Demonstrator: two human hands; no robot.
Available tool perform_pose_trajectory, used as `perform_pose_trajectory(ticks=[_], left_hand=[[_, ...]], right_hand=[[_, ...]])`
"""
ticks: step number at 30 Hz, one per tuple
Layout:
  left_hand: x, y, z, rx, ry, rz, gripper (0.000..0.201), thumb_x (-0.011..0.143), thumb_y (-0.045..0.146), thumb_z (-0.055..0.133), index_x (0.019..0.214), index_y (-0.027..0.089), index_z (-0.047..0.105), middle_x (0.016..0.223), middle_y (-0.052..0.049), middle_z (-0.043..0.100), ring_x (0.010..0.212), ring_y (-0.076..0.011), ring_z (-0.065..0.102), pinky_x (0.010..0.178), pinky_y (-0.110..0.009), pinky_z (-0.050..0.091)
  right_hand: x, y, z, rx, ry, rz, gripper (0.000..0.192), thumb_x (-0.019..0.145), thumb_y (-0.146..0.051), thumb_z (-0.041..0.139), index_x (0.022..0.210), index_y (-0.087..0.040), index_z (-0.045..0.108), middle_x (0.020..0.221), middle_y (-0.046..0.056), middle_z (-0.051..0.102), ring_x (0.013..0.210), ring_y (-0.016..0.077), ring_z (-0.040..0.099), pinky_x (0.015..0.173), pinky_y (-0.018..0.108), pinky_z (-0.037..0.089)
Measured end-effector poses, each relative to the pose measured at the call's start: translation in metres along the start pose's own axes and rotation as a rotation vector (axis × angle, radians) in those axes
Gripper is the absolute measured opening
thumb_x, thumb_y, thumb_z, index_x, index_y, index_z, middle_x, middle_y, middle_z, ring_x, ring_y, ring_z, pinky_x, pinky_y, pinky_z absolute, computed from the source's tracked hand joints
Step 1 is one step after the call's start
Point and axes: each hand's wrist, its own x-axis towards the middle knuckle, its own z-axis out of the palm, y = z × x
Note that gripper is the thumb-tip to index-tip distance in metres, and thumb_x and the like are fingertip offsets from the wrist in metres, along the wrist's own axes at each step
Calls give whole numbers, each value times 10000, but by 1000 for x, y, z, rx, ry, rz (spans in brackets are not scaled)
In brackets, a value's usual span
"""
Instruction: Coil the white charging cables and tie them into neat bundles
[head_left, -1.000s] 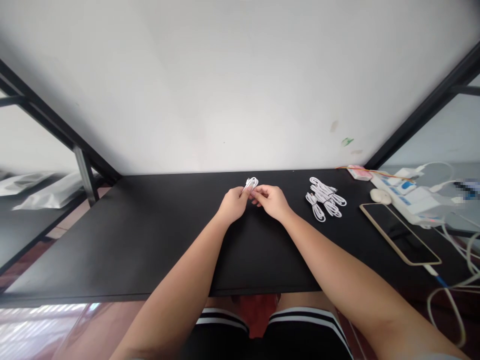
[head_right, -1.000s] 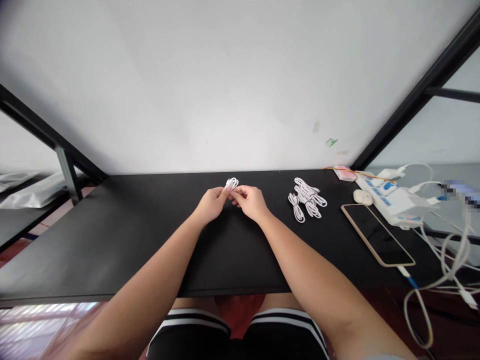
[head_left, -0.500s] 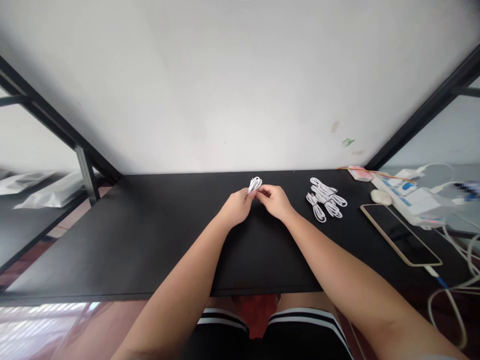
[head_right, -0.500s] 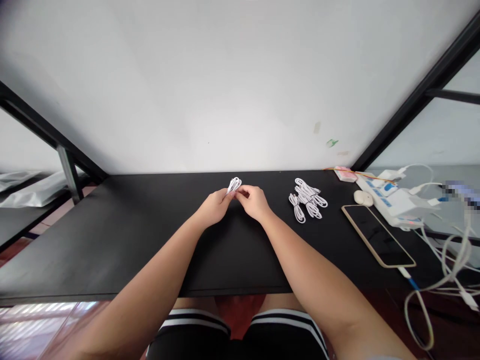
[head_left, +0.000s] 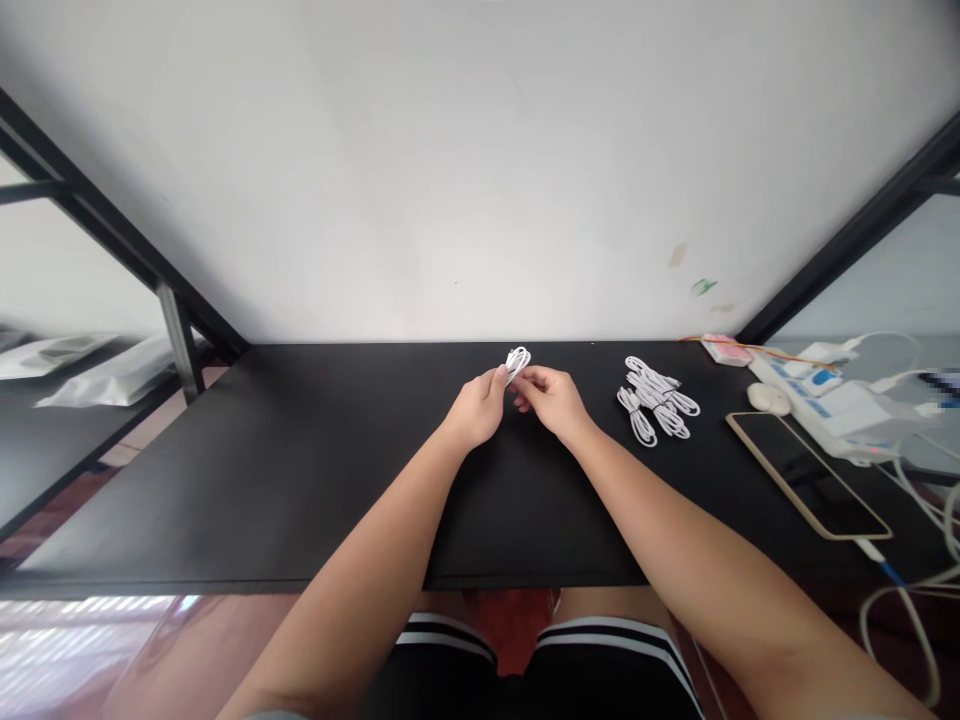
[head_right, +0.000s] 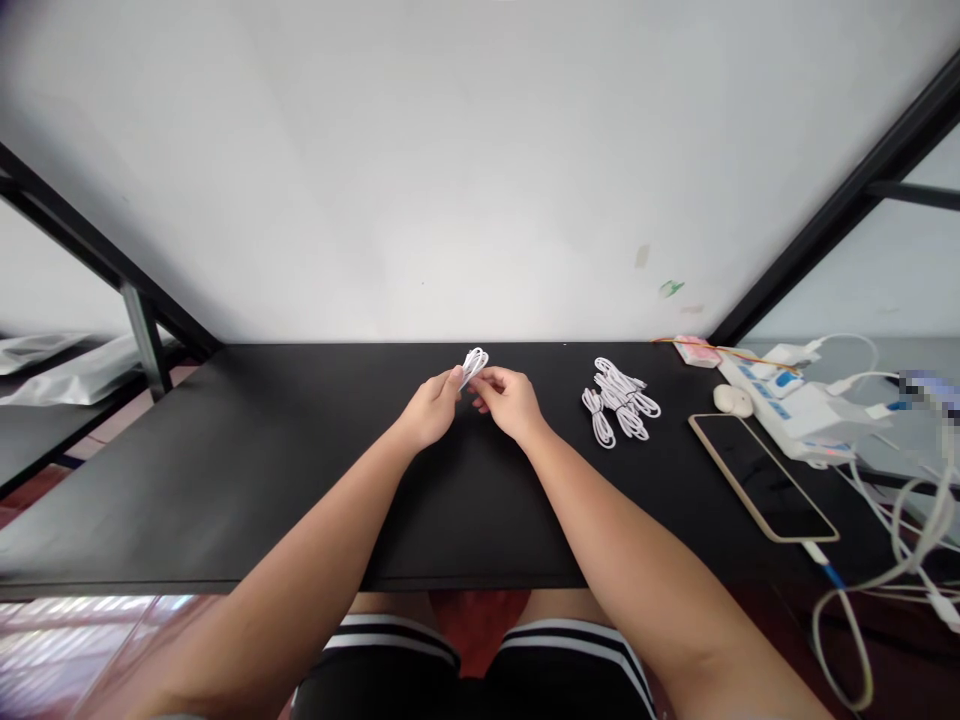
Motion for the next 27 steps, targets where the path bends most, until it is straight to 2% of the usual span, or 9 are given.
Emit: perform_pose_trajectory(ticks=[3,7,11,16,21,27], left_hand=[[1,-2,2,-67,12,-13,462,1018,476,316,851,177,626,746,-38,611,701,-167,563,644,-263,394],[3,-5,6,-206,11,-98,325,973,468,464,937,186,621,691,-5,571,628,-138,522,594,-238,395],[6,-11,10,-341,4,-137,312,942,495,533,1004,193,575,656,22,537,587,-113,498,581,-221,408],[9,-18,13,-444,-16,-110,352,914,533,571,1007,205,483,634,55,516,533,-87,462,564,-214,402],[9,-22,12,-487,-54,-84,369,913,537,568,1004,239,371,610,103,479,441,-50,349,478,-183,296],[8,-22,11,-480,-101,-46,333,933,517,545,1014,249,367,599,109,474,423,-41,294,454,-177,240]], right_hand=[[-1,-2,2,81,-5,32,399,744,-552,748,878,-178,707,791,52,727,630,159,669,548,280,559],[-1,-2,3,135,-4,42,378,741,-522,765,874,-172,709,795,52,726,653,164,677,568,290,558],[0,-1,3,208,-4,55,359,718,-483,796,880,-173,714,822,55,728,692,170,679,598,300,553],[1,1,3,317,-42,100,356,670,-433,846,896,-182,732,853,48,731,762,167,676,652,290,545],[0,2,2,368,-61,193,339,651,-420,860,859,-184,734,808,32,709,738,143,649,639,265,519],[0,0,3,364,-51,226,329,643,-381,858,874,-181,737,810,32,702,706,133,632,619,261,506]])
